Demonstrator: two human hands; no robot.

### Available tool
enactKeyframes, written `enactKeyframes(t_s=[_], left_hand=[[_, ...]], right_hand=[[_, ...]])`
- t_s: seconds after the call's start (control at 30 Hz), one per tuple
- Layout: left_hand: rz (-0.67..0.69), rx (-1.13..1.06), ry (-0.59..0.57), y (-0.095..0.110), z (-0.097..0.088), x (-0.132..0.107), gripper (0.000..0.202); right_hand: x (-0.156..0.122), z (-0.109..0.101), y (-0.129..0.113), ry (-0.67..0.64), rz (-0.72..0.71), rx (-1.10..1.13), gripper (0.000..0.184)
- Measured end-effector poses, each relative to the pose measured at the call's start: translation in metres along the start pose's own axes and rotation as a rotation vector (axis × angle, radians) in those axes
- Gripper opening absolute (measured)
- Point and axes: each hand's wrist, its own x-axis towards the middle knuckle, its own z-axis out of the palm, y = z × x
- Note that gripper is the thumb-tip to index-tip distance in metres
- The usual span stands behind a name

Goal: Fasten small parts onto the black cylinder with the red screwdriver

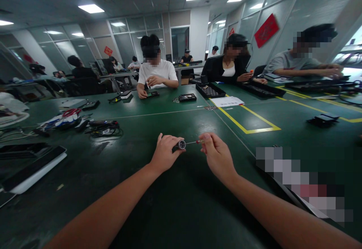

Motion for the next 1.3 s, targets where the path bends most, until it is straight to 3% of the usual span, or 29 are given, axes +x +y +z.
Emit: enactKeyframes(t_s=[0.37, 0.63, 1.03, 1.2, 1.3], left_hand=[[-0.024, -0.003, 0.000, -0.002, 0.000, 0.001, 0.034], [0.058, -0.077, 0.002, -0.003, 0.001, 0.002, 0.033], [0.020, -0.127, -0.002, -0.004, 0.003, 0.000, 0.037], [0.027, -0.134, 0.007, -0.003, 0.003, 0.001, 0.037], [0.016, -0.133, 0.011, -0.003, 0.003, 0.001, 0.038]], right_hand=[[0.000, -0.001, 0.002, -0.032, 0.011, 0.100, 0.027], [0.000, -0.001, 0.001, -0.009, -0.002, -0.064, 0.043], [0.002, 0.001, 0.013, 0.026, 0.001, 0.065, 0.021], [0.002, 0.000, 0.008, -0.002, -0.018, -0.035, 0.036], [0.001, 0.000, 0.008, -0.006, -0.028, -0.062, 0.034]])
